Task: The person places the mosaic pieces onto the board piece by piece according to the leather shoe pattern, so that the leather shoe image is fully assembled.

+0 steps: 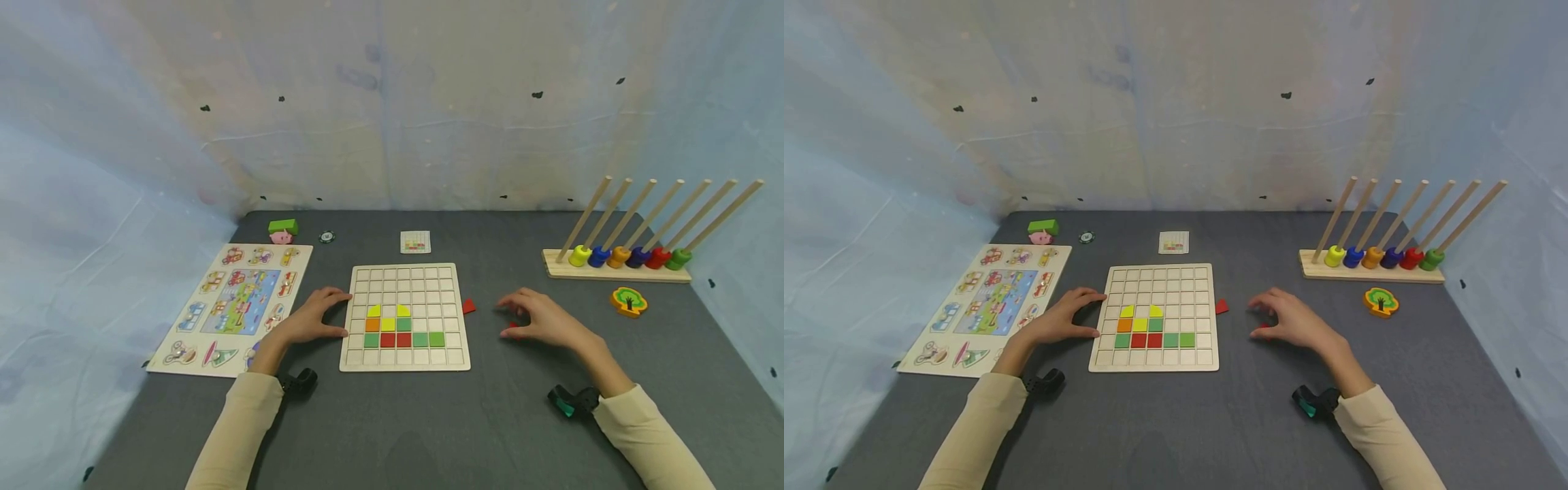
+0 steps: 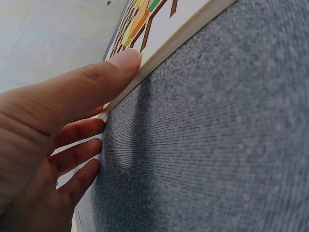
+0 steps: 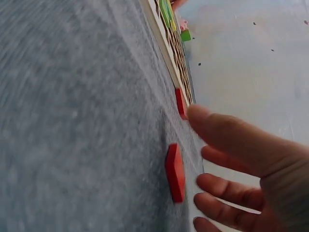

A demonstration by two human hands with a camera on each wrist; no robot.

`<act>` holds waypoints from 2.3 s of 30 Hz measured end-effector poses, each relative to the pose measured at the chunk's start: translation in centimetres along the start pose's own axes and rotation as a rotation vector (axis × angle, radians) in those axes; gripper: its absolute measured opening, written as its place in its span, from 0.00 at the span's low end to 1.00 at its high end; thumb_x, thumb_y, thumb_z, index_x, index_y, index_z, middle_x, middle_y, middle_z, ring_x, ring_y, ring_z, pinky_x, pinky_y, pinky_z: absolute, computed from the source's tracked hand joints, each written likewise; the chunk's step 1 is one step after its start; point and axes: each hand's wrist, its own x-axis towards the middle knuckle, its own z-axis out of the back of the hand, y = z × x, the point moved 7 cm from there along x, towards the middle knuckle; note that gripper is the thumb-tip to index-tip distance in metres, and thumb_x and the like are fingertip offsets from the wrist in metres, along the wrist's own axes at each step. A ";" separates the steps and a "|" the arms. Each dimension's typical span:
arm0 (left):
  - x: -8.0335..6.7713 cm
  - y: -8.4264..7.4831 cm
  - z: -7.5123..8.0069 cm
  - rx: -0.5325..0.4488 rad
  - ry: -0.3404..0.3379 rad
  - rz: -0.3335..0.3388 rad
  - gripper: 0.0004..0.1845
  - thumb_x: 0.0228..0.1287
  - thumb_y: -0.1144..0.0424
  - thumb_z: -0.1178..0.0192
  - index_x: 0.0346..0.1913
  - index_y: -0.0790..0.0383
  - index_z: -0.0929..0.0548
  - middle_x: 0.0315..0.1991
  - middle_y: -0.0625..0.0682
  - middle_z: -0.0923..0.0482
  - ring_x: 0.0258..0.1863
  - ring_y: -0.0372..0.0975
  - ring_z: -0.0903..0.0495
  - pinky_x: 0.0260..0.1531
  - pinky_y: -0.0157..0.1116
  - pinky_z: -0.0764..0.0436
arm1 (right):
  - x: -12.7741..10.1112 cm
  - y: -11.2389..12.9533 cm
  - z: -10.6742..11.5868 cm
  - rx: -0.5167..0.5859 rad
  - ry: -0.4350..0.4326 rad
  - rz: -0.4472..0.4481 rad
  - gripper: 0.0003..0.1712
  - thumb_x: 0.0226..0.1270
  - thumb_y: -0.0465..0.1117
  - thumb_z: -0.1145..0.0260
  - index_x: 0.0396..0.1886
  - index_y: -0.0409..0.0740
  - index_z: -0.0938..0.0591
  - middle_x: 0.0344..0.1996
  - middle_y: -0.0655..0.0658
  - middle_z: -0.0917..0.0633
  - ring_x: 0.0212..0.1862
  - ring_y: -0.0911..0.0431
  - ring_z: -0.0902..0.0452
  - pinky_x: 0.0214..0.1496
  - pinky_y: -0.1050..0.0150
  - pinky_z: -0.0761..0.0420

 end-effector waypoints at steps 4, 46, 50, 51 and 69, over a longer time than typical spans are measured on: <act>0.0 0.0 0.0 -0.002 0.003 -0.001 0.39 0.53 0.52 0.32 0.66 0.62 0.34 0.62 0.60 0.39 0.62 0.53 0.42 0.59 0.56 0.40 | -0.4 -0.3 -0.2 0.002 0.045 -0.018 0.27 0.48 0.49 0.24 0.46 0.41 0.19 0.29 0.51 0.25 0.31 0.58 0.31 0.33 0.65 0.31; 0.1 0.4 -0.2 0.011 0.009 0.013 0.39 0.54 0.50 0.32 0.67 0.60 0.34 0.62 0.59 0.39 0.62 0.52 0.42 0.59 0.55 0.40 | 7.0 7.3 -4.6 0.080 0.049 0.244 0.16 0.58 0.42 0.31 0.46 0.42 0.17 0.37 0.49 0.18 0.33 0.56 0.25 0.35 0.65 0.26; 0.1 0.4 -0.2 0.012 0.010 0.009 0.39 0.54 0.50 0.32 0.67 0.60 0.34 0.62 0.59 0.39 0.62 0.53 0.42 0.60 0.55 0.40 | 7.8 8.3 -5.7 0.083 0.020 0.250 0.14 0.56 0.42 0.30 0.42 0.44 0.17 0.35 0.50 0.18 0.35 0.59 0.25 0.38 0.64 0.25; 0.1 0.4 -0.2 0.012 0.010 0.008 0.39 0.54 0.50 0.32 0.67 0.60 0.34 0.62 0.59 0.39 0.62 0.52 0.42 0.60 0.55 0.40 | 7.9 8.5 -5.9 0.084 0.012 0.247 0.13 0.56 0.43 0.29 0.41 0.45 0.17 0.34 0.51 0.18 0.35 0.60 0.25 0.39 0.65 0.25; 0.2 0.3 -0.2 0.003 0.011 0.009 0.39 0.53 0.51 0.32 0.67 0.61 0.34 0.62 0.59 0.39 0.62 0.53 0.43 0.60 0.55 0.42 | 7.9 9.8 -6.6 0.062 -0.049 0.331 0.04 0.57 0.37 0.31 0.32 0.47 0.13 0.34 0.52 0.18 0.39 0.59 0.26 0.44 0.62 0.27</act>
